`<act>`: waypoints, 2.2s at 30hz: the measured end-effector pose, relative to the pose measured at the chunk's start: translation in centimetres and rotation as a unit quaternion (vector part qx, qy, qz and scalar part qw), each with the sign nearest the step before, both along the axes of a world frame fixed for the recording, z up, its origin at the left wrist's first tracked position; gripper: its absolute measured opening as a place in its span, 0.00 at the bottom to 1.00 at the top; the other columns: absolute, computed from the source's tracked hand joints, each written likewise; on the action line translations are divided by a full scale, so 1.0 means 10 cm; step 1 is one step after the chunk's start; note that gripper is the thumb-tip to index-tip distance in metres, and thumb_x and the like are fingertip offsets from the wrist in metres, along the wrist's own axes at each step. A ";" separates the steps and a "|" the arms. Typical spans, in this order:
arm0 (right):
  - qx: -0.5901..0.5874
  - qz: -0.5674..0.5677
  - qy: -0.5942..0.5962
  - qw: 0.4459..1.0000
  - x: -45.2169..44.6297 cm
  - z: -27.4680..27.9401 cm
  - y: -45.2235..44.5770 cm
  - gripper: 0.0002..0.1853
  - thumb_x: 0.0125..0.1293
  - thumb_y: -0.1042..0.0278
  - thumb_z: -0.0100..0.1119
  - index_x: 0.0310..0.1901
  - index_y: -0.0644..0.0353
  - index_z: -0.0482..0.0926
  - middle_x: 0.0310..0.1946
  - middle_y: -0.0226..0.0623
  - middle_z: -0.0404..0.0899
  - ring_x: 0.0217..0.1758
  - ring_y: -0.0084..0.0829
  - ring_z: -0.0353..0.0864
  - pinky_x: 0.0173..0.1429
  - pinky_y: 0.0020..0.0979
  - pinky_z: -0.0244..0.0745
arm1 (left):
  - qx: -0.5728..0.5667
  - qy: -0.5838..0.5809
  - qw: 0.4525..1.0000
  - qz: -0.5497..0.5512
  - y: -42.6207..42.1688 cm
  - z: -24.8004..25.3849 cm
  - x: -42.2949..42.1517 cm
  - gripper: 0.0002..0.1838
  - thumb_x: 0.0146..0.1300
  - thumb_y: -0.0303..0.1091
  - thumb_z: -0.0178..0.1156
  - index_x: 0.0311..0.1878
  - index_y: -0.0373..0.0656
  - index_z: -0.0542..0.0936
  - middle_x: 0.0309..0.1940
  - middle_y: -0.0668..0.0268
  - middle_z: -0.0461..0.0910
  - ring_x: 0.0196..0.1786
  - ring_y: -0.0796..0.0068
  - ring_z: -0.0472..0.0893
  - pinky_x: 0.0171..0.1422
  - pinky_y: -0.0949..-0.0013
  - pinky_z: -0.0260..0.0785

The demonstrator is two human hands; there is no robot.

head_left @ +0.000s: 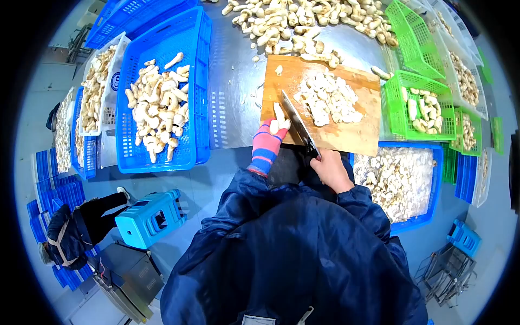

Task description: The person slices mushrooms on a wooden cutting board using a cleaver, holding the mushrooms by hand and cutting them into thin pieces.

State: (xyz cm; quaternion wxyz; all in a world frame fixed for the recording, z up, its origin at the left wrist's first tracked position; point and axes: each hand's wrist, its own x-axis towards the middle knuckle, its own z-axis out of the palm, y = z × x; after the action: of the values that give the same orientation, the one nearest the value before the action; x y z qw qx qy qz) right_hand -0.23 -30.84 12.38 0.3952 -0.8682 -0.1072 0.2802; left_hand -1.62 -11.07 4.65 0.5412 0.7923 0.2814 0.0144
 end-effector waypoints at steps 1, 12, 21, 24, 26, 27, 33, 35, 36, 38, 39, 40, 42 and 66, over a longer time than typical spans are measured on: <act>0.002 0.002 0.007 1.000 -0.02 0.04 -0.01 0.12 0.51 0.71 0.53 0.35 0.71 0.77 0.27 0.58 0.77 0.35 0.55 0.78 0.43 0.45 0.72 | -0.060 0.005 0.998 0.019 0.00 -0.01 0.00 0.28 0.51 0.42 0.68 0.53 0.36 0.74 0.43 0.50 0.80 0.45 0.55 0.80 0.50 0.62 0.71; -0.016 0.009 -0.022 1.000 -0.08 0.27 -0.04 0.17 0.53 0.73 0.52 0.45 0.68 0.77 0.29 0.56 0.78 0.35 0.53 0.79 0.43 0.43 0.74 | -0.043 -0.005 0.998 0.050 -0.15 0.02 0.10 0.27 0.48 0.42 0.69 0.48 0.34 0.76 0.38 0.51 0.81 0.41 0.56 0.81 0.46 0.63 0.72; -0.050 0.009 0.001 0.999 -0.18 0.56 -0.04 0.14 0.54 0.73 0.52 0.43 0.68 0.77 0.27 0.57 0.77 0.35 0.56 0.78 0.41 0.44 0.73 | 0.041 0.015 0.999 0.032 -0.16 0.05 0.18 0.29 0.46 0.40 0.68 0.50 0.35 0.74 0.38 0.52 0.81 0.39 0.58 0.81 0.43 0.64 0.73; -0.032 0.023 -0.059 0.998 -0.13 0.29 0.07 0.12 0.55 0.73 0.53 0.39 0.69 0.76 0.26 0.58 0.77 0.35 0.56 0.78 0.41 0.45 0.73 | 0.046 0.018 0.999 0.019 -0.14 0.07 0.16 0.28 0.46 0.41 0.68 0.49 0.35 0.74 0.38 0.52 0.81 0.40 0.58 0.81 0.44 0.63 0.73; -0.023 0.003 -0.036 0.999 -0.03 -0.10 0.19 0.10 0.54 0.71 0.53 0.33 0.71 0.76 0.25 0.58 0.76 0.34 0.57 0.77 0.40 0.46 0.72 | -0.036 0.011 0.999 0.013 -0.08 0.01 0.16 0.28 0.46 0.43 0.69 0.48 0.36 0.74 0.38 0.52 0.80 0.42 0.58 0.80 0.46 0.63 0.72; -0.027 -0.009 -0.002 1.000 0.05 -0.08 0.23 0.10 0.54 0.71 0.53 0.32 0.71 0.76 0.25 0.58 0.76 0.33 0.57 0.77 0.39 0.46 0.72 | -0.026 0.010 1.000 0.006 -0.06 0.02 0.17 0.29 0.46 0.44 0.70 0.48 0.37 0.74 0.38 0.53 0.80 0.42 0.58 0.80 0.46 0.63 0.72; -0.027 -0.010 -0.015 0.999 0.03 0.16 0.06 0.10 0.54 0.69 0.53 0.30 0.71 0.75 0.23 0.57 0.75 0.29 0.56 0.76 0.36 0.46 0.69 | 0.000 0.018 1.000 -0.009 0.00 -0.04 0.14 0.31 0.45 0.46 0.71 0.49 0.37 0.74 0.39 0.54 0.80 0.43 0.58 0.79 0.47 0.63 0.71; -0.025 -0.006 0.003 1.000 -0.02 0.34 0.00 0.11 0.54 0.70 0.53 0.33 0.71 0.75 0.23 0.57 0.75 0.30 0.56 0.76 0.37 0.46 0.70 | -0.004 0.030 0.999 -0.015 -0.01 0.04 0.15 0.32 0.45 0.45 0.71 0.50 0.36 0.73 0.40 0.53 0.80 0.42 0.59 0.80 0.46 0.63 0.72; -0.023 -0.006 0.011 1.000 -0.03 0.39 -0.02 0.11 0.54 0.70 0.53 0.34 0.71 0.75 0.23 0.58 0.75 0.31 0.56 0.76 0.37 0.46 0.70 | -0.029 0.026 0.999 -0.016 0.00 -0.01 0.17 0.32 0.45 0.45 0.71 0.51 0.36 0.73 0.40 0.53 0.80 0.41 0.59 0.80 0.45 0.63 0.72; -0.024 0.003 0.011 1.000 -0.04 0.41 -0.06 0.12 0.54 0.70 0.53 0.36 0.71 0.75 0.23 0.58 0.75 0.31 0.57 0.77 0.38 0.46 0.71 | -0.045 0.029 0.998 -0.021 0.00 -0.10 0.19 0.33 0.45 0.46 0.71 0.52 0.37 0.73 0.41 0.52 0.80 0.43 0.56 0.79 0.48 0.62 0.72; -0.024 0.008 0.012 1.000 -0.05 0.41 -0.07 0.12 0.54 0.70 0.53 0.36 0.71 0.76 0.23 0.59 0.75 0.31 0.57 0.77 0.38 0.46 0.71 | -0.037 0.036 0.998 -0.024 0.00 -0.07 0.19 0.34 0.45 0.48 0.71 0.52 0.38 0.73 0.42 0.51 0.80 0.46 0.54 0.79 0.50 0.61 0.71; -0.026 0.012 0.011 1.000 -0.04 0.41 -0.08 0.12 0.54 0.70 0.53 0.37 0.71 0.75 0.23 0.58 0.75 0.29 0.55 0.77 0.37 0.45 0.71 | -0.028 0.044 0.998 -0.027 0.01 -0.05 0.18 0.34 0.45 0.49 0.70 0.53 0.39 0.73 0.44 0.50 0.80 0.48 0.51 0.78 0.53 0.60 0.70; -0.030 0.021 0.011 0.999 -0.01 0.41 -0.08 0.12 0.55 0.71 0.53 0.38 0.71 0.75 0.22 0.57 0.75 0.25 0.53 0.78 0.34 0.43 0.72 | -0.013 0.063 0.997 -0.041 0.02 0.02 0.19 0.35 0.46 0.49 0.70 0.54 0.39 0.72 0.44 0.49 0.79 0.48 0.51 0.78 0.53 0.59 0.70; 0.062 -0.108 0.164 0.979 0.58 -0.05 0.12 0.08 0.57 0.73 0.51 0.24 0.66 0.72 0.11 0.35 0.70 0.09 0.26 0.69 0.14 0.30 0.65 | -0.569 -0.024 0.822 -0.010 0.39 -0.06 0.02 0.25 0.56 0.30 0.61 0.57 0.39 0.68 0.38 0.58 0.79 0.32 0.69 0.79 0.36 0.69 0.74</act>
State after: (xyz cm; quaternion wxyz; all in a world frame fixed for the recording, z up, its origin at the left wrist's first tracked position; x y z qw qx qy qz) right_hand 5.53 -29.62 11.88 0.4883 -0.7908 0.0368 0.3671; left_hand -1.45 -7.22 4.02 0.9024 0.3461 0.2187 -0.1347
